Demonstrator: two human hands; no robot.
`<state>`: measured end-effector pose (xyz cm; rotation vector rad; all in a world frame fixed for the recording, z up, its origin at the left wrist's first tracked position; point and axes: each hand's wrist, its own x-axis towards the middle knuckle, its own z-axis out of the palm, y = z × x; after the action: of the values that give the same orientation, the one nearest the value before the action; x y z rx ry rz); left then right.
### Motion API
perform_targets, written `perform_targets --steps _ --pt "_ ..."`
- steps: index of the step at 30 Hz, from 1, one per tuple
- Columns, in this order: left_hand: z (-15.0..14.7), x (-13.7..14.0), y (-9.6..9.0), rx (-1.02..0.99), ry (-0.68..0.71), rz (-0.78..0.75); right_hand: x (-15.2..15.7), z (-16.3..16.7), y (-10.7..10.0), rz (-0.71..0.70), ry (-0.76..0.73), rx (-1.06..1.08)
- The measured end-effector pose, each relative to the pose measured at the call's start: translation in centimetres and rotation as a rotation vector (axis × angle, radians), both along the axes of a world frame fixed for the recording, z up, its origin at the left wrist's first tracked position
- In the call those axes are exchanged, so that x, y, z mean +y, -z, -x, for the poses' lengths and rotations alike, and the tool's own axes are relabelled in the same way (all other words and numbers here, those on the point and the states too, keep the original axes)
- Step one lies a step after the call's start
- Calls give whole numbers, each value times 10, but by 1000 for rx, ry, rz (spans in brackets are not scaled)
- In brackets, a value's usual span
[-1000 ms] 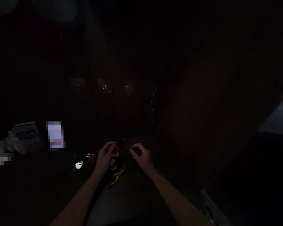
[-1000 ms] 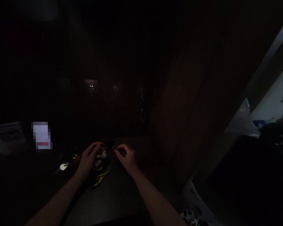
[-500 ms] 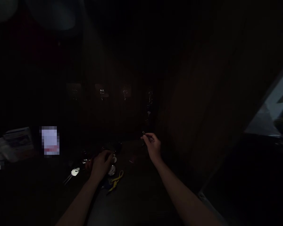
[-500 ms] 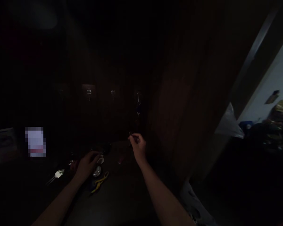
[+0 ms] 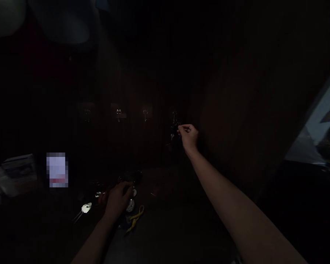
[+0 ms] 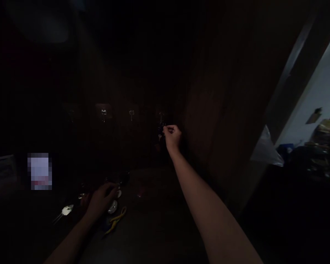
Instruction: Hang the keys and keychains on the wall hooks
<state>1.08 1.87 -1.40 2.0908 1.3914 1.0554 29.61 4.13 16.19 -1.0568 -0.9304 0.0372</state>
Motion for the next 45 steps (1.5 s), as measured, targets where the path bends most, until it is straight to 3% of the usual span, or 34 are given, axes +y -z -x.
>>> perform_targets --steps 10,29,38,45 --pt "-1 -6 -8 -23 -4 1 16 -13 -17 63 76 -131" --pt "0 -2 -4 0 11 -8 30 -13 16 143 -27 -125" --pt "0 1 1 41 -13 -73 9 -9 45 220 -55 -111" --pt "0 -1 -1 8 3 -77 -12 0 90 301 -122 -113"
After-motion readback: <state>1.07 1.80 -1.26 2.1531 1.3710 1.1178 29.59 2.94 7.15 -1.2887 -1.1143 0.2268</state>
